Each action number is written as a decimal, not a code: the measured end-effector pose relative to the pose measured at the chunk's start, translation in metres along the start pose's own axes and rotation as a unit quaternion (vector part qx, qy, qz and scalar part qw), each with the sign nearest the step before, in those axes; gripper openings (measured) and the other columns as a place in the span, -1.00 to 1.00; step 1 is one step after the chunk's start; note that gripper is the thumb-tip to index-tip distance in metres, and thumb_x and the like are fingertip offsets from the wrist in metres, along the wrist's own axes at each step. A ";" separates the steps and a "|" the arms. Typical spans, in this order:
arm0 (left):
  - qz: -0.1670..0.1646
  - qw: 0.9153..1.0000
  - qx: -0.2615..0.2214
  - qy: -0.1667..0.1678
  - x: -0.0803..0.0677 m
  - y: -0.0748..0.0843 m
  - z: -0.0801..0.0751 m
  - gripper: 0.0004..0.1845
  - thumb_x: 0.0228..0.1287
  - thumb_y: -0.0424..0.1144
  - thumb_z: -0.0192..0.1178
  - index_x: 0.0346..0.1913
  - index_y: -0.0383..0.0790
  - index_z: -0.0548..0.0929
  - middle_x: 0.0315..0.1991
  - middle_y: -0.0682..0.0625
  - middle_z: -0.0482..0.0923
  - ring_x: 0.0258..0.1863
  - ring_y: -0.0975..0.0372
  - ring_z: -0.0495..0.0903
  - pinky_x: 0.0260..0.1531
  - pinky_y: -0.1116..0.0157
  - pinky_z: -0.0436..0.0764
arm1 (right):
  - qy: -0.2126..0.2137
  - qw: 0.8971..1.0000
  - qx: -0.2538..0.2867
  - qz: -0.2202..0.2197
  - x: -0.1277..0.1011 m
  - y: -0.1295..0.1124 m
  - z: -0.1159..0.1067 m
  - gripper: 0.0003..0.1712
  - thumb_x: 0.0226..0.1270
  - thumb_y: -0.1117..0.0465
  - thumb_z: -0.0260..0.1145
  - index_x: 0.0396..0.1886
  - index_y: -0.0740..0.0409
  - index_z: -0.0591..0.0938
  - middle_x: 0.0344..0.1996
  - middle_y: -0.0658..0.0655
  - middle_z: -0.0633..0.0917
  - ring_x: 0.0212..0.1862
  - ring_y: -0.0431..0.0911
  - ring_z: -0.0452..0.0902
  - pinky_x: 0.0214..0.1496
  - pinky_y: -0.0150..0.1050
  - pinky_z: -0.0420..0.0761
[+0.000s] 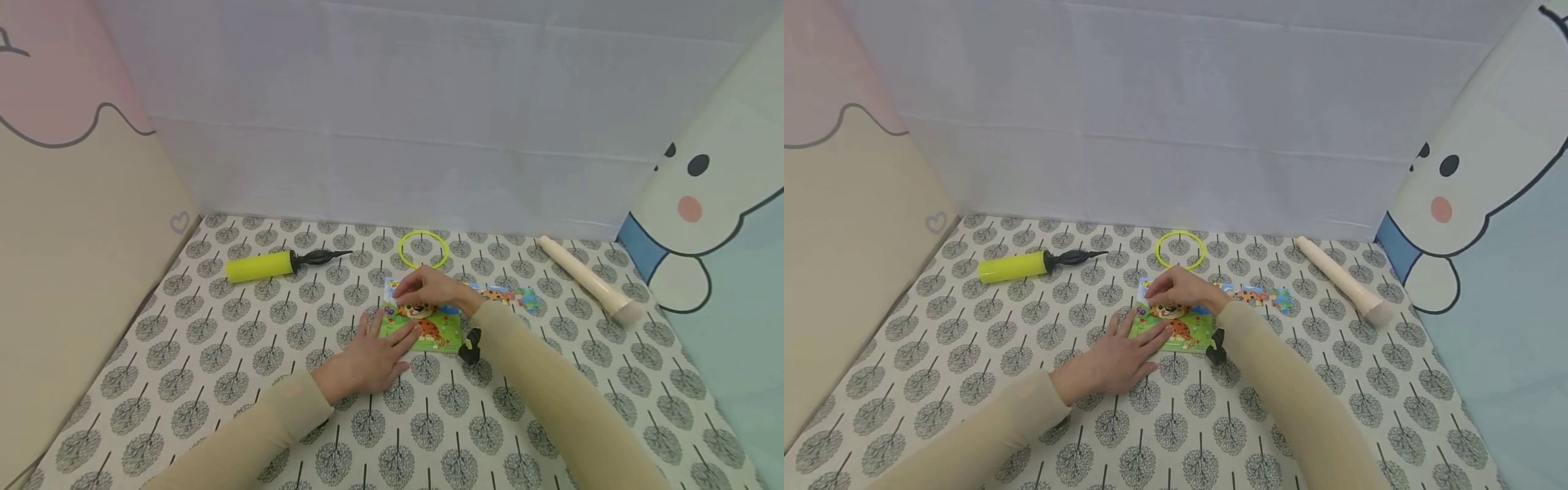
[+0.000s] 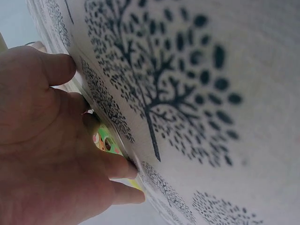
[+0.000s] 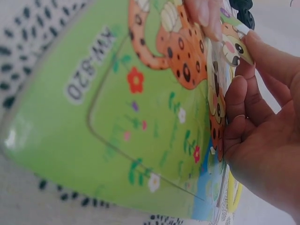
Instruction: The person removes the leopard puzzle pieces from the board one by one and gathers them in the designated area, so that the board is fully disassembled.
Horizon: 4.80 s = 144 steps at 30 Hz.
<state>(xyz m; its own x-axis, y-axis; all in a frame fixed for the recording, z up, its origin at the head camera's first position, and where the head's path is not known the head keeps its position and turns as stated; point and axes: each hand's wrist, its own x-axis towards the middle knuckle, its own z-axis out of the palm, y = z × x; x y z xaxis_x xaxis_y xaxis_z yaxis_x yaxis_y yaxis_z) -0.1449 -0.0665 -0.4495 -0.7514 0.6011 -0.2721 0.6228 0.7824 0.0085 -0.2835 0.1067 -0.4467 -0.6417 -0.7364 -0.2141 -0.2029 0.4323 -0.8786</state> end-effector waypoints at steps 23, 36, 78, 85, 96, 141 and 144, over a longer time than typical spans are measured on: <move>-0.007 1.000 -0.015 -0.003 -0.001 0.000 0.002 -0.35 0.50 0.15 -0.34 0.53 0.11 -0.19 0.51 0.19 -0.35 0.38 -0.31 -0.31 0.28 -0.27 -0.16 | 0.013 0.999 0.022 0.025 0.001 0.001 -0.001 -0.83 0.32 0.25 0.31 -0.19 0.22 0.73 -0.26 0.09 0.70 -0.35 -0.07 0.50 -0.35 -0.25 0.49; -0.003 1.000 -0.022 0.001 -0.003 0.001 0.000 -0.35 0.50 0.14 -0.32 0.53 0.08 -0.16 0.52 0.17 -0.32 0.38 -0.31 -0.29 0.29 -0.25 -0.07 | -0.009 0.999 0.037 0.012 0.000 0.002 -0.002 -0.79 0.29 0.31 0.33 -0.13 0.31 0.70 -0.26 0.13 0.72 -0.22 0.02 0.62 -0.18 -0.15 0.62; 0.006 0.999 -0.027 0.018 -0.002 0.003 0.002 -0.35 0.50 0.13 -0.30 0.53 0.06 -0.13 0.52 0.11 -0.26 0.36 -0.35 -0.23 0.27 -0.25 -0.04 | 0.063 0.997 -0.009 0.040 -0.070 0.025 -0.041 -0.73 0.38 0.20 0.25 -0.04 0.25 0.67 -0.20 0.11 0.68 -0.32 0.01 0.52 -0.32 -0.09 0.57; 0.016 0.999 -0.023 0.029 0.000 -0.002 0.009 -0.34 0.49 0.16 -0.30 0.53 0.07 -0.13 0.52 0.11 -0.26 0.34 -0.38 -0.21 0.26 -0.27 -0.02 | 0.062 0.997 -0.035 0.021 -0.096 0.033 -0.049 -0.77 0.36 0.25 0.26 -0.07 0.27 0.68 -0.20 0.13 0.68 -0.19 0.02 0.57 -0.18 -0.08 0.58; 0.025 0.999 -0.024 0.042 -0.003 -0.002 0.002 -0.35 0.49 0.13 -0.25 0.53 0.01 -0.05 0.51 0.05 -0.17 0.33 -0.41 -0.15 0.24 -0.28 0.04 | 0.040 0.998 -0.042 0.033 -0.112 0.045 -0.062 -0.72 0.31 0.30 0.30 -0.02 0.31 0.66 -0.12 0.17 0.68 -0.09 0.03 0.59 -0.05 -0.13 0.61; 0.020 1.000 -0.010 0.022 -0.002 0.000 -0.002 -0.34 0.49 0.13 -0.25 0.53 0.02 -0.08 0.52 0.08 -0.21 0.33 -0.39 -0.15 0.26 -0.24 0.06 | 0.104 0.976 -0.187 0.030 -0.086 0.025 -0.041 -0.91 0.27 0.25 0.35 -0.27 0.16 0.69 -0.43 -0.02 0.66 -0.42 -0.14 0.54 -0.34 -0.21 0.58; 0.024 1.000 -0.007 0.018 -0.001 0.000 -0.003 -0.33 0.49 0.12 -0.23 0.53 0.00 -0.08 0.52 0.09 -0.19 0.33 -0.40 -0.14 0.25 -0.24 0.08 | 0.110 0.976 -0.188 0.028 -0.079 0.022 -0.038 -0.86 0.26 0.25 0.36 -0.22 0.19 0.69 -0.37 -0.03 0.67 -0.36 -0.15 0.56 -0.26 -0.21 0.60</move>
<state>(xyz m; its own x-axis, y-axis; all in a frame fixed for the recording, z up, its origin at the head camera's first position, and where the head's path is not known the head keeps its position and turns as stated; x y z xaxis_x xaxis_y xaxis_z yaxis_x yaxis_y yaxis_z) -0.1450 -0.0668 -0.4464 -0.7280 0.6438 -0.2356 0.6556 0.7543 0.0350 -0.2652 0.1937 -0.4329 -0.7945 -0.5945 -0.1240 -0.3938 0.6597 -0.6401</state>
